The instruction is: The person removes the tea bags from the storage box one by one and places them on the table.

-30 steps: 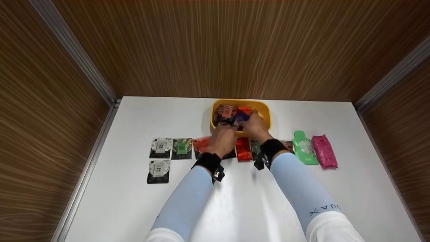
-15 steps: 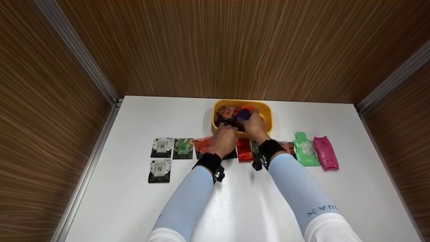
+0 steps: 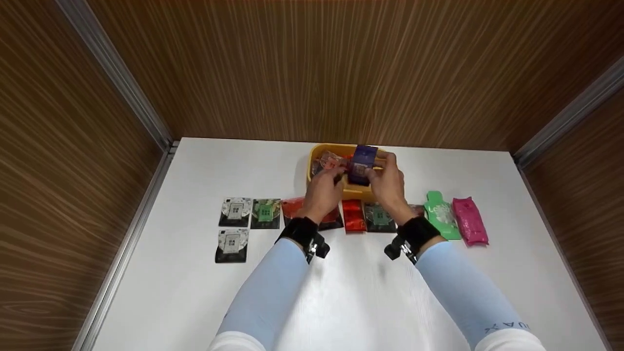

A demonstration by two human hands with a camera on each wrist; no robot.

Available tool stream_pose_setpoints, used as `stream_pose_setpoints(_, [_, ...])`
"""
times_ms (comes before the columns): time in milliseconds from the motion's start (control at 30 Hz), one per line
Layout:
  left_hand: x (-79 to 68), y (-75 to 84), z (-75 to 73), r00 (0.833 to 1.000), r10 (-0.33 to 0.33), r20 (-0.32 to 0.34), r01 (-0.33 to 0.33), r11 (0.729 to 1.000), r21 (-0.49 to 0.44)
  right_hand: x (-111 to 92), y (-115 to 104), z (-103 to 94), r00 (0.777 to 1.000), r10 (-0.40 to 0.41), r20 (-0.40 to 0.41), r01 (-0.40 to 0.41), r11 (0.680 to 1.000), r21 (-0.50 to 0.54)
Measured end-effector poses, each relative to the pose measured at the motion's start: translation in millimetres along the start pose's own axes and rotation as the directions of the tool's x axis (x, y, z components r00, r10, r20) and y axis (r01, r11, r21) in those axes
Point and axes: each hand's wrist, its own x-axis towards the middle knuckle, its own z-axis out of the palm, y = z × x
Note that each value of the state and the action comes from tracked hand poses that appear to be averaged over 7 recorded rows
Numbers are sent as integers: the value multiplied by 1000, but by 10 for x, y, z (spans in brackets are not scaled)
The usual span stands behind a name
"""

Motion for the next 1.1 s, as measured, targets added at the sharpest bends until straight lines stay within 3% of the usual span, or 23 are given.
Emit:
stream_pose_setpoints(267, [-54,94,-80,992,-99,74,109,982,-151,-311,-38,-28,992,-49,113,40,996,80])
stream_pose_setpoints(367, [-115,78,-95,993,-90,76,102,980,-171,-388,-30,-2,989,-73,126,61,993,100])
stream_pose_setpoints(500, [-207,7,-100,998,-34,45,42,982,-186,-471,-6,38,989,-80,122,66,991,116])
stream_pose_setpoints(633, [-307,-70,-82,999,-5,40,12,985,-174,-568,58,96,990,-58,126,38,988,150])
stream_pose_setpoints(900, [-529,-232,-76,996,-35,83,43,994,-96,-791,238,257,985,54,164,-94,964,248])
stream_pose_setpoints(967, [-608,-332,-144,993,-65,100,72,995,-69,-845,279,278,979,77,186,-126,956,266])
stream_pose_setpoints(1100, [-793,-553,-323,973,-197,120,197,980,15,-927,362,285,974,111,200,-161,952,259])
